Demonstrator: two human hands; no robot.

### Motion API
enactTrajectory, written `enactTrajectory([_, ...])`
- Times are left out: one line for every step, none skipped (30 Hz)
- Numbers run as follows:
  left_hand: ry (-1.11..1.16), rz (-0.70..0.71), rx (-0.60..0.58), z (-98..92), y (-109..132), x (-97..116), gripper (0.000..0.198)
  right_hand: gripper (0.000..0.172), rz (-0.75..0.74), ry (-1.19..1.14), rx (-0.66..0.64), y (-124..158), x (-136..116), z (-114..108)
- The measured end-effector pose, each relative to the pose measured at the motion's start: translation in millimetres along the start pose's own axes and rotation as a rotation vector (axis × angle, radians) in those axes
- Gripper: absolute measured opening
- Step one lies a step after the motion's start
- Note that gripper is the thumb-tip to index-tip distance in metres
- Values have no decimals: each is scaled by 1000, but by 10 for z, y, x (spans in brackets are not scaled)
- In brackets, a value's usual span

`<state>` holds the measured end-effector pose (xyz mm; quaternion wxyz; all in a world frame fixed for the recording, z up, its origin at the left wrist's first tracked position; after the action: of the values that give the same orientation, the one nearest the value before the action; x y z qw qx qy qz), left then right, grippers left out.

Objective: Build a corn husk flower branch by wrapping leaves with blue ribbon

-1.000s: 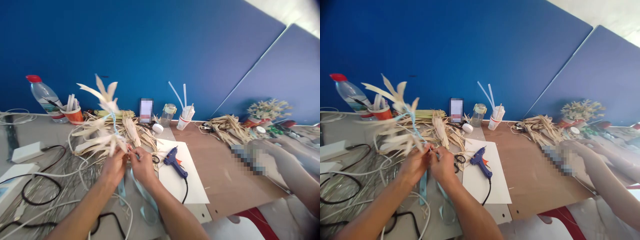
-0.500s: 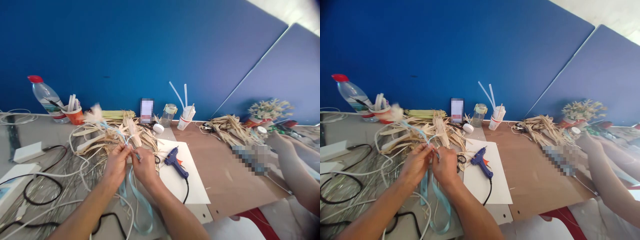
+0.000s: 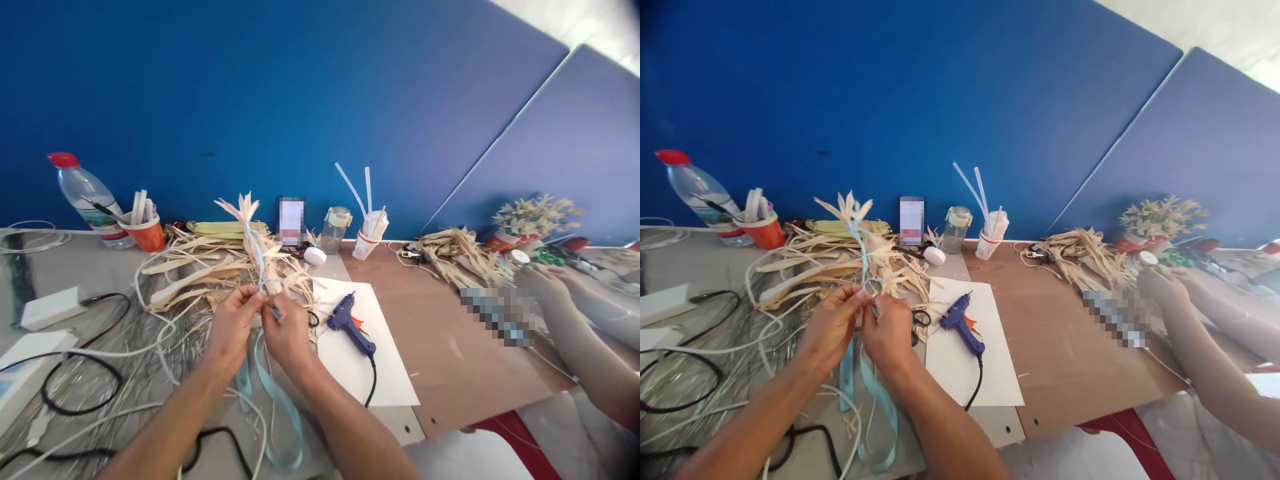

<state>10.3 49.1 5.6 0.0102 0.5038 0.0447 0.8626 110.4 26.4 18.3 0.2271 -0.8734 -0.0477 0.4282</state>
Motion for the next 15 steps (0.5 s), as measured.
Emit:
enactTrajectory([-8, -3, 10, -16, -12, -2, 25, 18, -26, 40, -7, 7, -13, 8])
enactTrajectory([-14, -9, 15, -27, -23, -1, 26, 18, -42, 72, -12, 12, -24, 14])
enactTrajectory([-19, -14, 16, -33, -31, 2, 27, 18, -52, 100, -14, 16, -32, 18])
enactTrajectory([-28, -20, 12, -34, -35, 3, 29, 19, -57, 125, -14, 20, -39, 18])
enactTrajectory([-40, -23, 8, -30, -36, 5, 30, 19, -61, 144, -12, 23, -45, 17])
enactTrajectory([-55, -21, 10, -28, -34, 8, 31, 19, -66, 156, -12, 27, -52, 15])
enactTrajectory([-67, -18, 18, -27, -31, 10, 31, 20, -72, 159, -15, 30, -59, 14])
enactTrajectory([-75, -17, 29, -27, -27, 11, 30, 20, -76, 148, -23, 33, -65, 15])
enactTrajectory([-75, -19, 37, -29, -24, 12, 30, 19, -74, 117, -35, 34, -70, 18])
enactTrajectory([-67, -19, 47, -33, -21, 16, 29, 19, -63, 61, -49, 32, -70, 22])
enactTrajectory([-49, -19, 56, -38, -20, 22, 28, 17, -33, -21, -62, 26, -64, 27])
enactTrajectory([-24, -21, 62, -44, -21, 32, 27, 16, 17, -122, -75, 18, -48, 33])
enactTrajectory([6, -25, 61, -49, -23, 44, 26, 14, 83, -238, -92, 7, -26, 44])
enactTrajectory([41, -35, 51, -51, -26, 56, 24, 13, 160, -362, -111, -3, 0, 60])
enactTrajectory([78, -54, 30, -50, -30, 66, 23, 12, 241, -495, -136, -12, 28, 81])
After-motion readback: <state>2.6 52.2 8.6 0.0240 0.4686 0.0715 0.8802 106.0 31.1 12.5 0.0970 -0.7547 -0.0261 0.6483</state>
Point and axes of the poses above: each hand's wrist, its own y-axis away from the middle knuckle, its own z-axis out of the palm, x = y × z, the point moved 4 cm from there along -y, towards the middle knuckle, and after that the axes turned 1 degree about y, right-handed, at the moved point
